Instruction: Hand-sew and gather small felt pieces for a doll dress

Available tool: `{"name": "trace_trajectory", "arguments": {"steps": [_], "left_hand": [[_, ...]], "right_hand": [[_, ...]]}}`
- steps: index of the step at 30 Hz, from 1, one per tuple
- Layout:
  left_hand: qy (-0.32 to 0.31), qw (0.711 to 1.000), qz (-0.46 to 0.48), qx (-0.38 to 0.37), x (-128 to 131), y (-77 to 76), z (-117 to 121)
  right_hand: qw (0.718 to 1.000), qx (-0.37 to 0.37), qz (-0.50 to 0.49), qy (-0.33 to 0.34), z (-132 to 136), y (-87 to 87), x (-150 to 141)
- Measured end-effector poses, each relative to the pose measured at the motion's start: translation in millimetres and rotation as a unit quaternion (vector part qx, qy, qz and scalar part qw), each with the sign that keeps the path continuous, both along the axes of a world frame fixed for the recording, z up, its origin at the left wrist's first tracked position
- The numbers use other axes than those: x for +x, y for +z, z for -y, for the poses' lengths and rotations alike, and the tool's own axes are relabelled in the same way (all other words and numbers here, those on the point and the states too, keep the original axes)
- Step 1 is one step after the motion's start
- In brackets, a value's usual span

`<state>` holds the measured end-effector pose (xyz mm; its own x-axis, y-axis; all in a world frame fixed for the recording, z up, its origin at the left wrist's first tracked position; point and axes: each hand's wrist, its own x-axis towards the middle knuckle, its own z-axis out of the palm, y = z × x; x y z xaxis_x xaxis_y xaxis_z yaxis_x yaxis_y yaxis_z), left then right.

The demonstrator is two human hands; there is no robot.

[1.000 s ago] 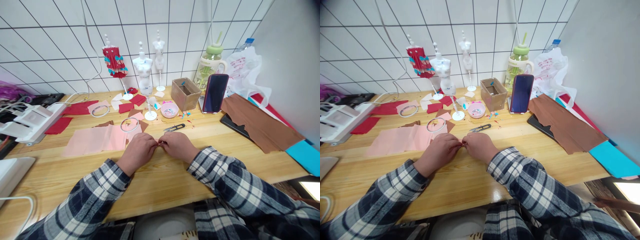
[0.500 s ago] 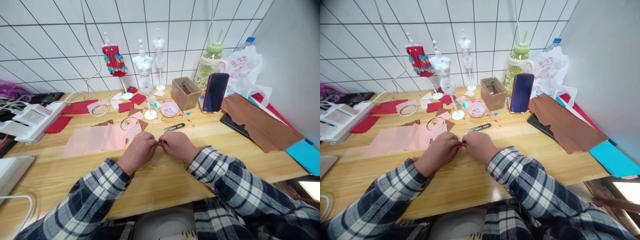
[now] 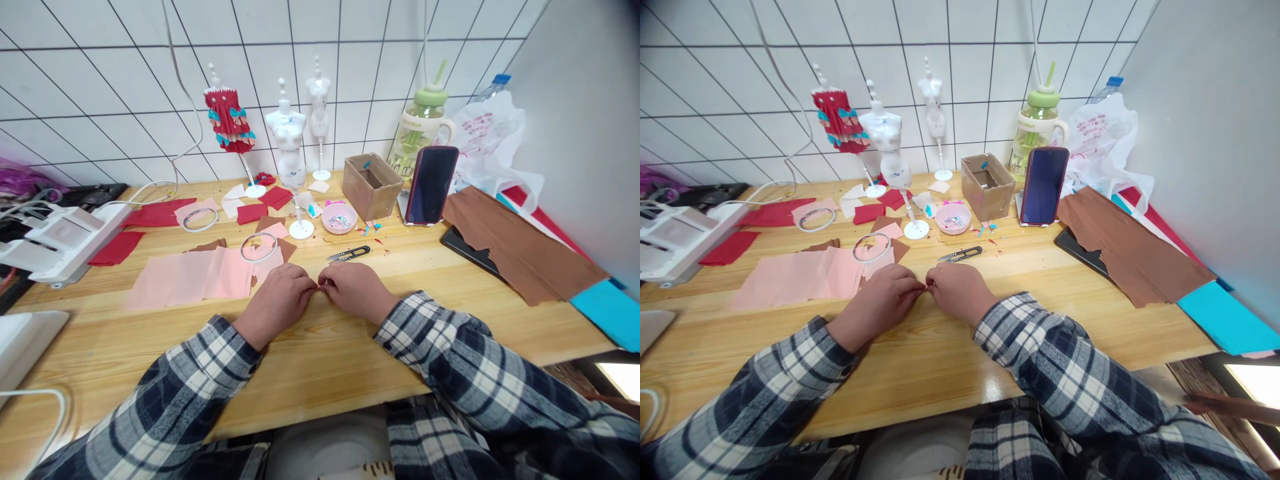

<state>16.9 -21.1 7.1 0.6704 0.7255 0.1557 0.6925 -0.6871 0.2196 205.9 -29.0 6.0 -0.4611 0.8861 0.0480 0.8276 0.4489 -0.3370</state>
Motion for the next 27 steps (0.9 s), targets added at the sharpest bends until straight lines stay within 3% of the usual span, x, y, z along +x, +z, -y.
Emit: {"name": "trace_trajectory", "arguments": {"steps": [10, 16, 27], "left_hand": [[0.008, 1.000, -0.021, 0.002, -2.8, 1.9, -0.8], [0.016, 1.000, -0.025, 0.002, -3.0, 3.5, -1.3], [0.067, 0.992, 0.028, 0.099, -1.6, 7.7, 6.4]], "right_hand": [[1.000, 0.015, -0.024, 0.013, -2.3, -5.6, 2.3], [1.000, 0.010, 0.010, 0.024, -2.3, -7.4, 1.8], [0.989, 0.111, 0.083, 0.047, 7.4, -0.2, -2.7]]}}
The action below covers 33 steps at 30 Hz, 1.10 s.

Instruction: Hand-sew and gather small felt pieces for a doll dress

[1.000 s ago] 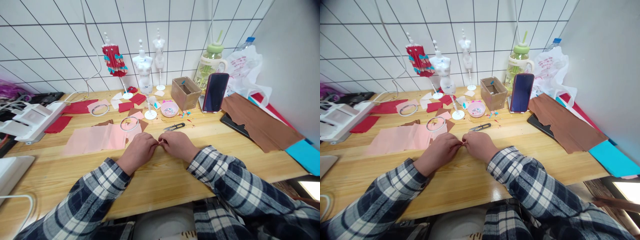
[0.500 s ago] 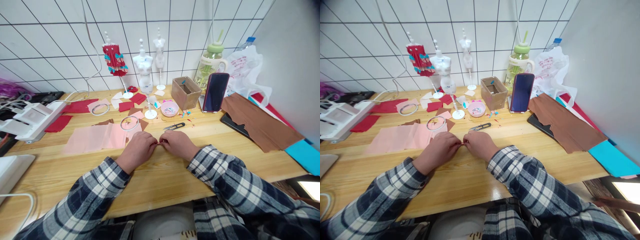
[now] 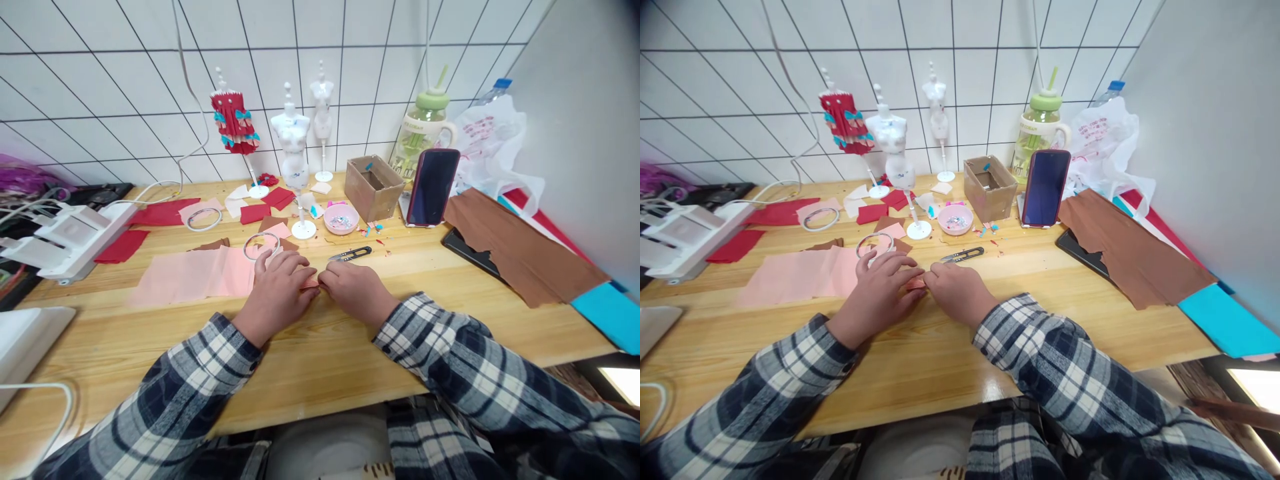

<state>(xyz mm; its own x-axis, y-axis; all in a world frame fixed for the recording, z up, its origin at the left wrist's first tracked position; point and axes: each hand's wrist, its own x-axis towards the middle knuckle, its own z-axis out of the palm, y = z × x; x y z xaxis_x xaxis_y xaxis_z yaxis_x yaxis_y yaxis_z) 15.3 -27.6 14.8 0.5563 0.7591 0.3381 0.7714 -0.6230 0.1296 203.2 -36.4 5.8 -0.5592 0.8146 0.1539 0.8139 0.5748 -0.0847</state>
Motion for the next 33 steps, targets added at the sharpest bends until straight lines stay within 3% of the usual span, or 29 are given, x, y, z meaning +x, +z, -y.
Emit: {"name": "trace_trajectory", "arguments": {"steps": [11, 20, 33], "left_hand": [[-0.020, 0.999, 0.000, 0.049, 2.2, 2.7, 3.8], [-0.027, 0.999, 0.012, 0.031, -1.9, 3.6, 1.8], [-0.031, 0.999, 0.010, 0.013, 0.1, 4.2, 3.0]], "right_hand": [[0.997, 0.008, -0.075, -0.010, 1.1, -3.9, -0.2], [0.985, -0.032, -0.172, -0.014, -3.9, -5.0, 5.0], [0.993, -0.055, -0.105, -0.027, -1.5, 1.3, 4.4]]}}
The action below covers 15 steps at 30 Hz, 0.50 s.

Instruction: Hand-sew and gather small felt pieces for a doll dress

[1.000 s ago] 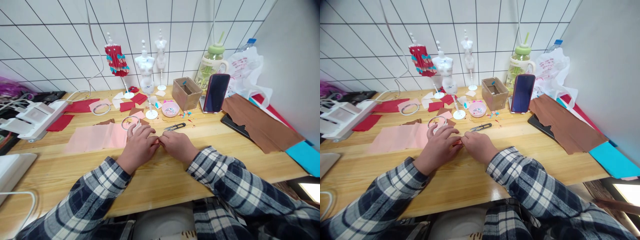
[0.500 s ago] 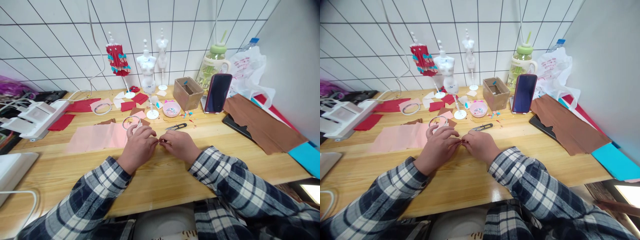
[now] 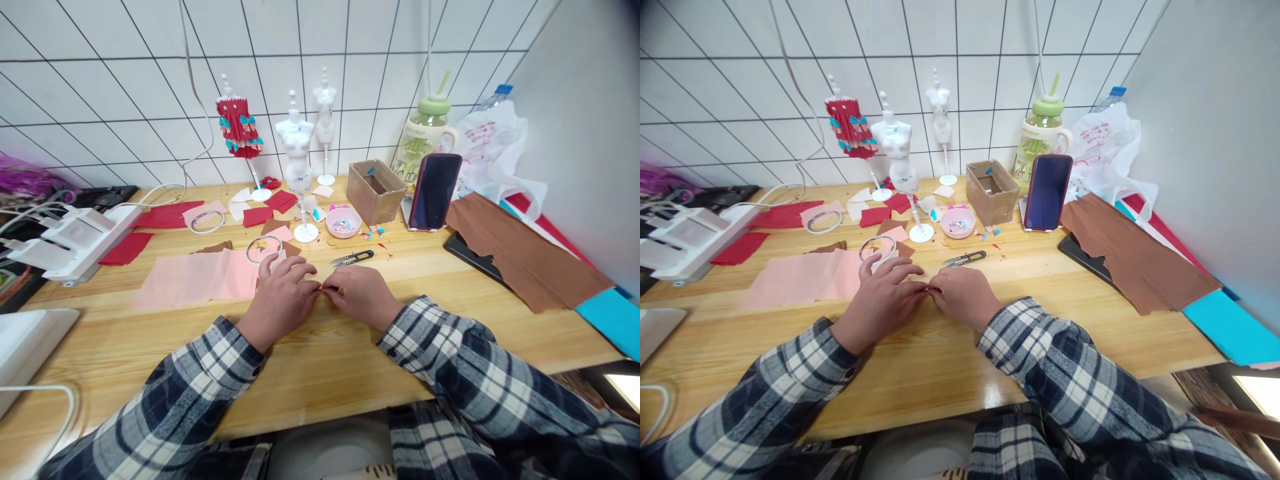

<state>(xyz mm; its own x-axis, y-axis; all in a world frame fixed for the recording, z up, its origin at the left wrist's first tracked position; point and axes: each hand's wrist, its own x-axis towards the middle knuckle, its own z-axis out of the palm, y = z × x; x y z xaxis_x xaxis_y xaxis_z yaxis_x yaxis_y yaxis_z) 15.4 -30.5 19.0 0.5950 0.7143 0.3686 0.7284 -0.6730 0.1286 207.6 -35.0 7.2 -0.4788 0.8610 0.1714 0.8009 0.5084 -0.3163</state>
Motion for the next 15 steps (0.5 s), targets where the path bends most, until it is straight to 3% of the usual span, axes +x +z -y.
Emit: {"name": "trace_trajectory", "arguments": {"steps": [11, 15], "left_hand": [[-0.006, 1.000, 0.006, -0.005, -0.9, 4.7, 1.4], [-0.013, 1.000, 0.019, -0.018, -3.0, 4.5, -2.1]], "right_hand": [[1.000, 0.017, -0.012, 0.009, 0.1, -2.3, -1.8], [0.998, 0.019, -0.054, 0.020, -8.8, 4.2, 13.6]]}}
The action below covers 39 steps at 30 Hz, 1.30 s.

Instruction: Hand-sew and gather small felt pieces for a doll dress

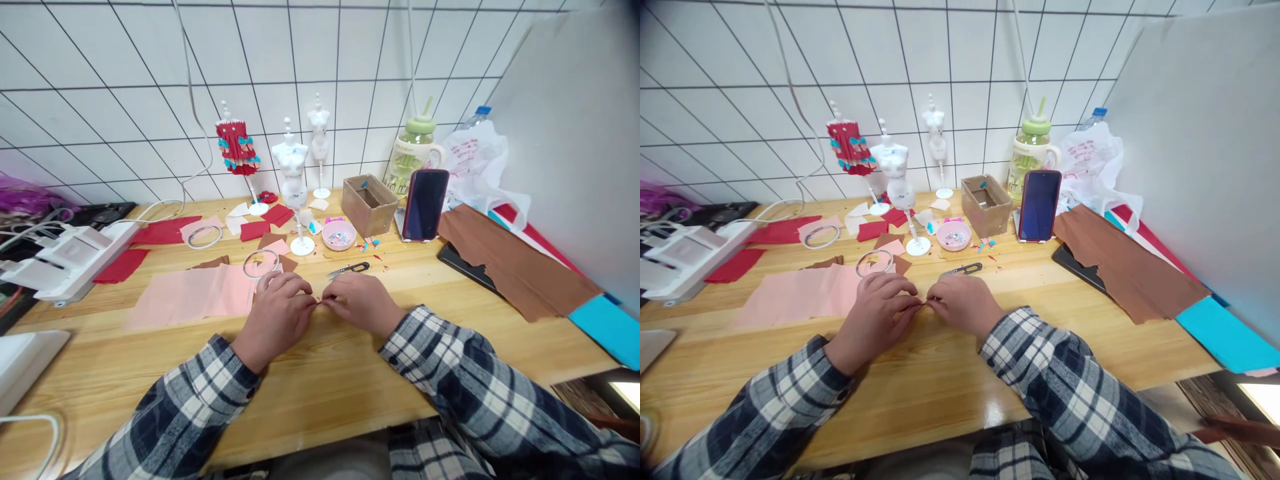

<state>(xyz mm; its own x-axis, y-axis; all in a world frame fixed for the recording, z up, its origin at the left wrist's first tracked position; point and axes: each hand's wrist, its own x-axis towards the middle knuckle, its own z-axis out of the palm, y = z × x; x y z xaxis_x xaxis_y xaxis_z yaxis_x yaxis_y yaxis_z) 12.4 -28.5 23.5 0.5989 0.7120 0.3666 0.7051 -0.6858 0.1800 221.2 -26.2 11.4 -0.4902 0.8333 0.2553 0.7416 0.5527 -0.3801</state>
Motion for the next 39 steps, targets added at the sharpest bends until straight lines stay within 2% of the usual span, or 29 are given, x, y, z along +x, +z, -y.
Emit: {"name": "trace_trajectory", "arguments": {"steps": [3, 5, 8, 14, 22, 27, 29, 32, 34, 36, 38, 39], "left_hand": [[0.001, 1.000, 0.025, -0.019, -2.6, -3.0, -4.3], [0.001, 0.998, 0.047, -0.033, -4.1, -6.2, -7.1], [0.008, 0.996, 0.080, -0.049, -4.8, -10.8, -9.6], [0.019, 0.986, 0.138, -0.088, -3.5, -12.2, -9.9], [0.025, 0.984, 0.140, -0.111, -1.0, -9.8, -7.1], [0.033, 0.970, 0.177, -0.161, 2.2, -6.6, -4.0], [0.037, 0.957, 0.205, -0.200, 2.9, -5.9, -2.3], [0.070, 0.924, 0.245, -0.284, 3.4, -6.5, -0.2], [0.097, 0.893, 0.271, -0.345, 3.7, -8.0, 0.4], [0.106, 0.859, 0.309, -0.394, 4.0, -9.4, 0.0], [0.110, 0.833, 0.344, -0.418, 4.1, -10.3, -1.2], [0.115, 0.827, 0.354, -0.421, 4.2, -10.5, -1.8]], "right_hand": [[0.994, 0.021, -0.034, -0.102, -12.4, 4.6, 23.6], [0.989, 0.027, -0.014, -0.142, -19.7, 4.3, 36.7], [0.991, 0.017, 0.028, -0.130, -24.2, -0.2, 42.6], [0.986, 0.005, 0.090, -0.143, -23.6, -9.3, 30.1], [0.981, -0.024, 0.083, -0.175, -27.1, -13.8, 27.5], [0.977, -0.014, 0.112, -0.182, -28.5, -15.3, 22.6], [0.978, -0.015, 0.105, -0.180, -31.7, -17.8, 22.9], [0.981, -0.051, 0.037, -0.185, -38.6, -21.5, 27.8], [0.977, -0.066, -0.033, -0.202, -41.1, -21.2, 31.4], [0.968, -0.049, -0.116, -0.216, -38.5, -17.7, 31.0], [0.955, -0.037, -0.213, -0.204, -30.0, -11.9, 24.0], [0.942, -0.072, -0.270, -0.185, -24.1, -8.9, 18.1]]}}
